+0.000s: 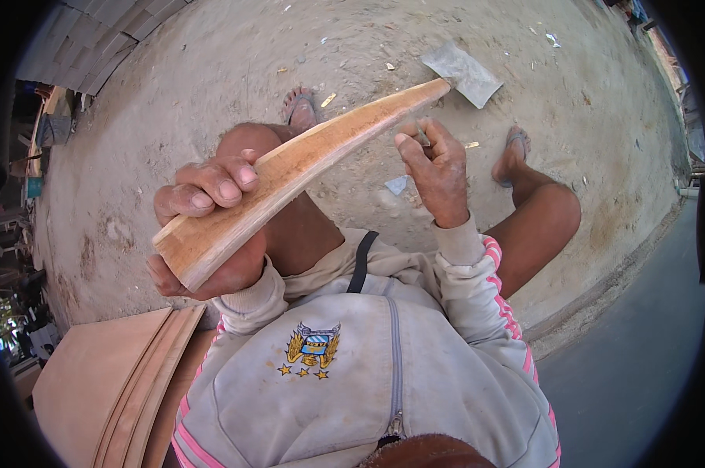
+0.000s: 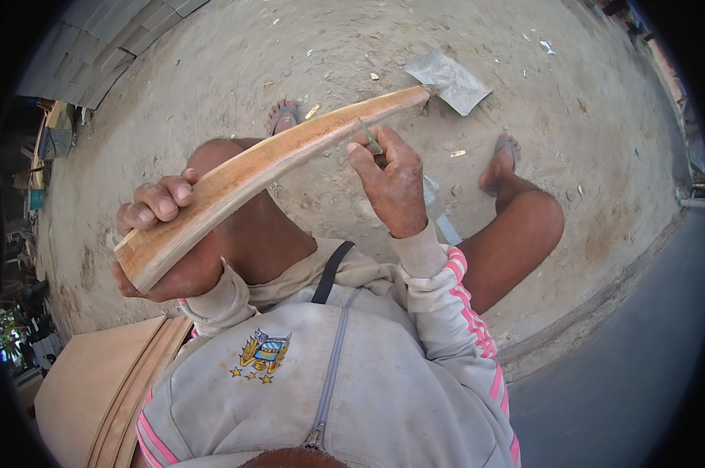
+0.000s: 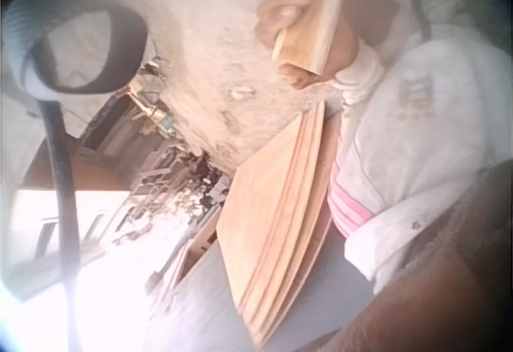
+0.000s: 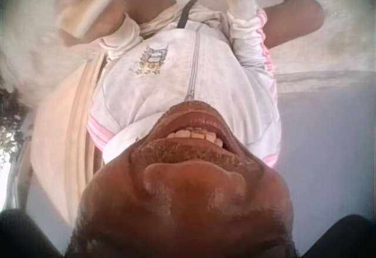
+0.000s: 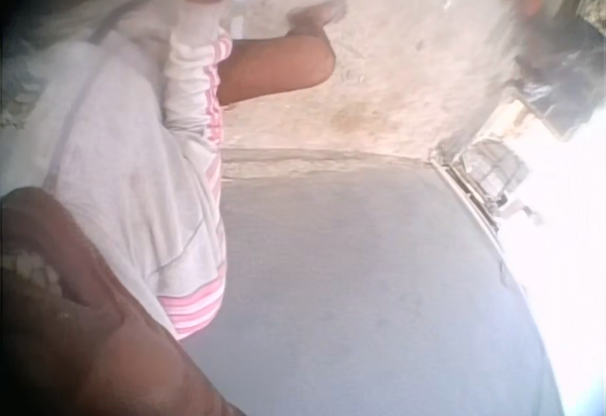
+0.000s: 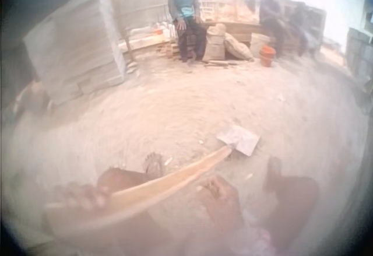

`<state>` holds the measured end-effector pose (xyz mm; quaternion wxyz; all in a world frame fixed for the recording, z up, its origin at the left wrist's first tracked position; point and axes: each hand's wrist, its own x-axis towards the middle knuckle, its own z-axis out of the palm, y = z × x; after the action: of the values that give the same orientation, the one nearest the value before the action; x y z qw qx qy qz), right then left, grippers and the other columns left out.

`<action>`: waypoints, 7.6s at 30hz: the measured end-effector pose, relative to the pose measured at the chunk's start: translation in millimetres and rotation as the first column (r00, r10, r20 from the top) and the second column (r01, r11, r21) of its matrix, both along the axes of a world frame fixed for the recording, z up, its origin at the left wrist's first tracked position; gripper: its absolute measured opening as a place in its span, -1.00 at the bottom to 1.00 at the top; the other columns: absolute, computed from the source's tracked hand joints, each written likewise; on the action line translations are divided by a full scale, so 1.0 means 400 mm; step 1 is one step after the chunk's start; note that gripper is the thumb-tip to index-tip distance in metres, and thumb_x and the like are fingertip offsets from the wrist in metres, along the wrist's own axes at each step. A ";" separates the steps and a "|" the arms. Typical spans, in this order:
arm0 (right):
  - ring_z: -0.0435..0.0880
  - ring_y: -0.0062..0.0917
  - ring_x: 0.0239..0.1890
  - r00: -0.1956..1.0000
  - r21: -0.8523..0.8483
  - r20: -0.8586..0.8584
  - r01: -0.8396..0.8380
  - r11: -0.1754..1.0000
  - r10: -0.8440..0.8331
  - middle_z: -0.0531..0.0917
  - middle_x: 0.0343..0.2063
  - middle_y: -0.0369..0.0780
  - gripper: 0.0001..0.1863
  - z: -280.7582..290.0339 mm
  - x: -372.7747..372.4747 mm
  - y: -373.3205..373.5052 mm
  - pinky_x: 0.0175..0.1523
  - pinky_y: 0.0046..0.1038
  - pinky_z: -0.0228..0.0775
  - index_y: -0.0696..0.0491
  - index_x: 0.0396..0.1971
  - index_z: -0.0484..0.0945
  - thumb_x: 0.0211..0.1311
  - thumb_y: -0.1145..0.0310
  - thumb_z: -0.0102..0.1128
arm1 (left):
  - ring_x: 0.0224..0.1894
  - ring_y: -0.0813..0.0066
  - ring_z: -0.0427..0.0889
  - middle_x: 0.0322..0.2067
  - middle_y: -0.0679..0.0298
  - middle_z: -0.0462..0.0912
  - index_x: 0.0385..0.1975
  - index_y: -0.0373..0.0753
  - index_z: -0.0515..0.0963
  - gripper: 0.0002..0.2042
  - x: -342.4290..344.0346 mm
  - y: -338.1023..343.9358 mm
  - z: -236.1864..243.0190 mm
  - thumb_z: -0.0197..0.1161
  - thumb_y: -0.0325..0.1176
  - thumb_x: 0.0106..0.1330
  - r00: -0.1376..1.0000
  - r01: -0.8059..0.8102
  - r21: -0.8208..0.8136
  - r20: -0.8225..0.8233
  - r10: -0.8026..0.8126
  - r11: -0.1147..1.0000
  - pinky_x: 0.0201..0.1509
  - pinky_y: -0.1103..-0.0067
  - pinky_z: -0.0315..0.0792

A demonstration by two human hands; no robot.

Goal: The person holds a wooden tool handle and uses a small metal blade to scrape and sharpen the wood surface. They rotate the handle to work on different sides, removing wood shavings with the blade.

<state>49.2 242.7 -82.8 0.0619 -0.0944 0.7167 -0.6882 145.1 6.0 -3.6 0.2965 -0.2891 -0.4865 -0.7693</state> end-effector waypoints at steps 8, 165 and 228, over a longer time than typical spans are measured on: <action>0.32 -0.76 -0.58 0.978 0.222 -0.203 0.094 0.971 -0.049 0.47 -0.60 -0.35 -0.82 0.031 0.011 -0.001 -0.50 -0.60 0.16 0.19 -0.19 0.61 0.34 0.39 0.23 | -0.06 0.09 0.54 -0.21 0.07 0.54 -0.07 -0.27 0.48 -0.38 0.006 0.046 0.020 -0.10 0.26 0.36 1.000 0.014 -0.036 -0.009 -0.015 0.999 0.32 0.06 0.32; 0.31 -0.73 -0.73 0.932 -0.770 0.346 0.350 0.534 -0.113 0.38 -0.69 -0.41 -0.82 0.074 0.086 0.337 -0.64 -0.62 0.07 -0.05 -0.40 0.41 0.35 0.31 0.24 | -0.62 0.47 0.59 -0.50 0.25 0.54 -0.13 -0.24 0.33 -0.68 -0.540 0.125 0.288 0.32 -0.36 0.25 0.873 -0.144 -0.329 0.402 0.276 0.933 -0.58 0.54 0.54; 0.61 -0.36 -0.46 0.975 -0.340 0.132 0.215 0.915 -0.180 0.55 -0.50 -0.18 -0.80 -0.036 -0.056 0.263 -0.42 -0.36 0.48 0.11 -0.21 0.39 0.21 0.43 0.17 | 0.01 0.13 0.59 -0.11 0.11 0.65 -0.15 -0.25 0.65 -0.56 -0.263 -0.236 -0.193 -0.07 -0.02 0.49 0.939 0.115 -0.880 0.247 0.239 0.460 0.20 0.33 0.38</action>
<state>26.9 348.1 -97.2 0.0091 0.0027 0.5837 -0.8119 39.9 -88.4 -80.7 0.0439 -0.2465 -0.8672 -0.4305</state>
